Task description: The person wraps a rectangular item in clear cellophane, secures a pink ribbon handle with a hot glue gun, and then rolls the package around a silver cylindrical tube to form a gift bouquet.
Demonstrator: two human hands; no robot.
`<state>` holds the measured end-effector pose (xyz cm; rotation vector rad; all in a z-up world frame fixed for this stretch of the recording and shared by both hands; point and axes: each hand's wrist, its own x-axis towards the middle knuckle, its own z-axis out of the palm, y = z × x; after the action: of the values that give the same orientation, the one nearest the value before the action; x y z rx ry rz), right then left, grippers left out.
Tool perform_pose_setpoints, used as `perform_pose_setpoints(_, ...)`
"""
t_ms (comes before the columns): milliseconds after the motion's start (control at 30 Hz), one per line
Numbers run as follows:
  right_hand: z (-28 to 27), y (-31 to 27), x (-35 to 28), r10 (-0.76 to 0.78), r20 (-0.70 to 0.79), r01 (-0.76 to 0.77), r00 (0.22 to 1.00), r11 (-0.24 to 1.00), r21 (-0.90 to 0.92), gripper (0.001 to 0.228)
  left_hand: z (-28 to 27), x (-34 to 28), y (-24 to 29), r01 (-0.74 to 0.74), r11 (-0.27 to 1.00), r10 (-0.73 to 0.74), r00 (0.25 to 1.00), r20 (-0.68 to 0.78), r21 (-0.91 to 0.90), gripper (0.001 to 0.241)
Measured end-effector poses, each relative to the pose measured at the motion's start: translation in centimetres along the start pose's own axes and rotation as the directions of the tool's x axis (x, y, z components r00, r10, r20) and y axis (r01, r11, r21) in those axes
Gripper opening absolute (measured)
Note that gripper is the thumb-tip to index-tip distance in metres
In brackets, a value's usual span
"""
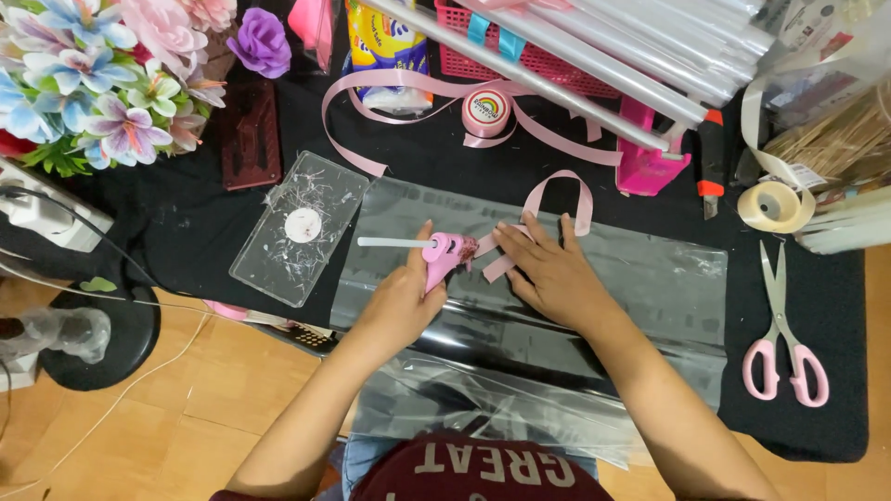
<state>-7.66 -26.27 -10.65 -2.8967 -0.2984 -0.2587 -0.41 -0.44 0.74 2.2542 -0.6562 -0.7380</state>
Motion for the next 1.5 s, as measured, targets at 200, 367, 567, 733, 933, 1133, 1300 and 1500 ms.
perform_pose_setpoints(200, 0.2, 0.1, 0.0, -0.008, -0.006, 0.008, 1.000, 1.000, 0.005, 0.058, 0.1, 0.2, -0.3, -0.004, 0.999, 0.004, 1.000, 0.008, 0.031, 0.079)
perform_pose_setpoints(367, 0.1, 0.2, 0.0, -0.009, -0.002, 0.009, 1.000, 1.000, 0.016, 0.058, 0.1, 0.1, -0.2, -0.005, 0.999, 0.004, 1.000, 0.020, 0.046, 0.079)
perform_pose_setpoints(567, 0.0, 0.1, 0.0, -0.013, 0.004, 0.013, 1.000, 1.000, 0.003, 0.058, -0.1, 0.0, -0.1, -0.007, 0.998, 0.005, 0.999, 0.040, 0.055, 0.078)
perform_pose_setpoints(733, 0.1, 0.1, 0.0, -0.017, 0.000, 0.017, 1.000, 1.000, -0.006, 0.059, -0.5, -0.4, 0.3, -0.006, 0.997, 0.002, 0.999, 0.054, 0.081, 0.078)
perform_pose_setpoints(933, 0.1, 0.2, 0.0, -0.019, -0.009, 0.019, 1.000, 1.000, -0.016, 0.059, -1.3, -0.6, 1.6, -0.027, 0.980, 0.006, 0.994, 0.107, 0.195, 0.079)
perform_pose_setpoints(1133, 0.4, 0.2, -0.1, -0.013, -0.018, 0.013, 1.000, 1.000, -0.012, 0.059, -0.6, -0.5, 1.6, -0.056, 0.962, 0.033, 0.996, 0.087, 0.269, 0.077)
perform_pose_setpoints(1300, -0.3, 0.0, 0.1, 0.000, 0.019, -0.001, 1.000, 1.000, 0.012, 0.058, -1.5, -2.6, 3.9, -0.036, 0.988, 0.044, 0.998, -0.047, 0.150, 0.079)
perform_pose_setpoints(1500, -0.1, 0.1, 0.0, -0.001, 0.016, 0.001, 1.000, 1.000, -0.002, 0.059, 0.2, -3.2, 0.9, 0.001, 0.999, -0.004, 0.997, -0.078, -0.044, 0.084)
